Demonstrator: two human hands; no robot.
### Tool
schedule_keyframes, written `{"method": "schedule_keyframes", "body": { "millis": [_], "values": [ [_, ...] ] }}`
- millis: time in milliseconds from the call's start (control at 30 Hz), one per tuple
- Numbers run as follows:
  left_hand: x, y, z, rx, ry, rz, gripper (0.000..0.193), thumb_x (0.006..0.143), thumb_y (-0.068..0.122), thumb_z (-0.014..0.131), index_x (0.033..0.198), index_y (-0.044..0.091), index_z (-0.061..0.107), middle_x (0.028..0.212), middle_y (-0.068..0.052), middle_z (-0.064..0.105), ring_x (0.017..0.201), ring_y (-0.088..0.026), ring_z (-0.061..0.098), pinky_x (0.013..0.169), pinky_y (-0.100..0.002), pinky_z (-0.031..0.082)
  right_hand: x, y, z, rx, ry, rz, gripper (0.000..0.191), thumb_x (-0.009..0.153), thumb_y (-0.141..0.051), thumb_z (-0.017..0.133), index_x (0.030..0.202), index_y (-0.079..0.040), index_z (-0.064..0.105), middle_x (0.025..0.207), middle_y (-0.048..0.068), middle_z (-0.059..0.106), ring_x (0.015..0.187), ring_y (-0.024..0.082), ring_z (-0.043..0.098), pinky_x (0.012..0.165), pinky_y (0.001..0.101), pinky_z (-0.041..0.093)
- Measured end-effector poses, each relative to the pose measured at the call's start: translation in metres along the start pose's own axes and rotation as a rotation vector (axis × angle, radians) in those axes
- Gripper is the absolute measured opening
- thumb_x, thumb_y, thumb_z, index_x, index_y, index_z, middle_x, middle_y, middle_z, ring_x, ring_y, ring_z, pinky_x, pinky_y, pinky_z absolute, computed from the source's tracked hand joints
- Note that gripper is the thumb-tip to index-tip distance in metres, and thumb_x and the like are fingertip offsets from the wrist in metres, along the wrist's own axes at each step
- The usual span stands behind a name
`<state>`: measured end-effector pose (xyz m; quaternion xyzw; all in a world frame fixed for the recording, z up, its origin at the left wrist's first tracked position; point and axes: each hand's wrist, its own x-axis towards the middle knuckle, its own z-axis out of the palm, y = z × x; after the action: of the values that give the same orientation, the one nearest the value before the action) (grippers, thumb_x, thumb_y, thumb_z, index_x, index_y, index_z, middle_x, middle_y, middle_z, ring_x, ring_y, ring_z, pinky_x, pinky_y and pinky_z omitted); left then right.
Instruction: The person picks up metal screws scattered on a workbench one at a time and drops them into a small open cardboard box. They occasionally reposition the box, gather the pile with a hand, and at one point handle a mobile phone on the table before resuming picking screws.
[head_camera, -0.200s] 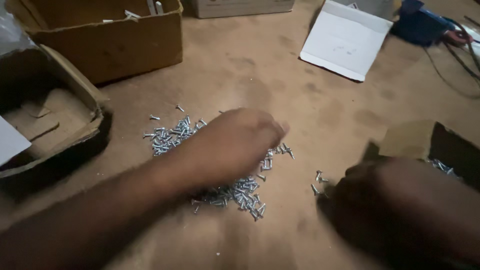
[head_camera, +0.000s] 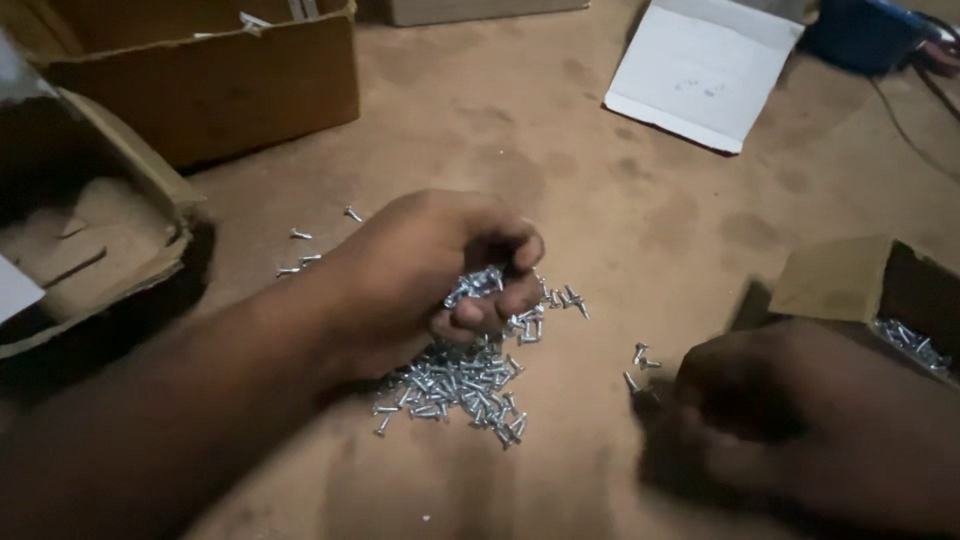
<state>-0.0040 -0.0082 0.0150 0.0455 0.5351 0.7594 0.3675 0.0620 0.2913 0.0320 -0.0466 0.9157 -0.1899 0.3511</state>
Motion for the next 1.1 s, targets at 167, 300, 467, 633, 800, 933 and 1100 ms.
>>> {"method": "schedule_keyframes", "body": {
  "millis": [167,300,467,633,800,933,1100],
  "values": [
    [-0.003,0.005,0.015,0.113,0.039,-0.037,0.023,0.096,0.025,0.050,0.078,0.010,0.051,0.059,0.002,0.046,0.042,-0.006,0.029,0.037,-0.025,0.023,-0.001,0.011,0.003,1.157,-0.350,-0.242,0.018,0.089,-0.009,0.065,0.088,0.007,0.056,0.072,0.012,0.053,0.060,0.021,0.055,0.052,0.0354,0.045],
    [-0.008,0.008,0.017,0.160,0.010,-0.043,0.031,0.098,0.029,0.053,0.073,0.013,0.046,0.056,0.006,0.038,0.041,-0.005,0.026,0.035,-0.025,0.021,-0.003,0.001,0.018,0.770,-0.401,-0.831,0.026,0.097,-0.020,0.061,0.092,0.005,0.060,0.079,0.012,0.062,0.072,0.020,0.061,0.063,0.0331,0.049],
    [-0.005,0.001,0.023,0.332,0.191,0.018,0.030,0.094,0.027,0.055,0.071,0.011,0.048,0.060,0.002,0.044,0.046,-0.010,0.034,0.040,-0.029,0.028,-0.030,0.040,0.014,0.623,-0.065,-0.453,0.026,0.100,-0.025,0.059,0.100,0.000,0.064,0.086,0.014,0.066,0.076,0.023,0.065,0.069,0.0364,0.053],
    [-0.001,-0.003,0.020,0.426,0.316,-0.026,0.029,0.100,0.027,0.057,0.079,0.007,0.055,0.069,-0.003,0.050,0.058,-0.014,0.043,0.051,-0.031,0.036,-0.074,0.068,-0.020,0.624,0.592,0.184,0.029,0.102,-0.030,0.056,0.109,-0.004,0.068,0.093,0.015,0.070,0.080,0.026,0.069,0.075,0.0396,0.057],
    [0.001,-0.002,0.022,0.381,0.411,-0.163,0.030,0.103,0.033,0.054,0.084,0.010,0.048,0.064,0.000,0.031,0.056,-0.017,0.031,0.048,-0.036,0.027,-0.085,0.011,-0.073,-0.021,0.501,0.546,0.035,0.105,-0.038,0.051,0.122,-0.015,0.071,0.102,0.012,0.076,0.087,0.026,0.074,0.084,0.0404,0.060],
    [0.003,0.001,0.036,0.228,0.328,-0.181,0.020,0.099,0.024,0.050,0.085,0.010,0.047,0.066,-0.001,0.033,0.056,-0.018,0.031,0.048,-0.036,0.027,-0.087,-0.026,-0.090,-0.390,0.220,0.608,0.040,0.107,-0.043,0.042,0.132,-0.026,0.068,0.110,0.007,0.080,0.097,0.022,0.077,0.093,0.0384,0.058],
    [0.025,0.005,0.068,0.297,0.180,-0.154,0.022,0.096,0.022,0.050,0.079,0.008,0.050,0.063,-0.003,0.034,0.054,-0.020,0.036,0.047,-0.036,0.033,-0.090,-0.023,-0.100,-0.331,0.469,0.518,0.033,0.106,-0.037,0.048,0.132,-0.030,0.067,0.114,0.002,0.077,0.099,0.019,0.077,0.095,0.0391,0.057]
  ]
}}
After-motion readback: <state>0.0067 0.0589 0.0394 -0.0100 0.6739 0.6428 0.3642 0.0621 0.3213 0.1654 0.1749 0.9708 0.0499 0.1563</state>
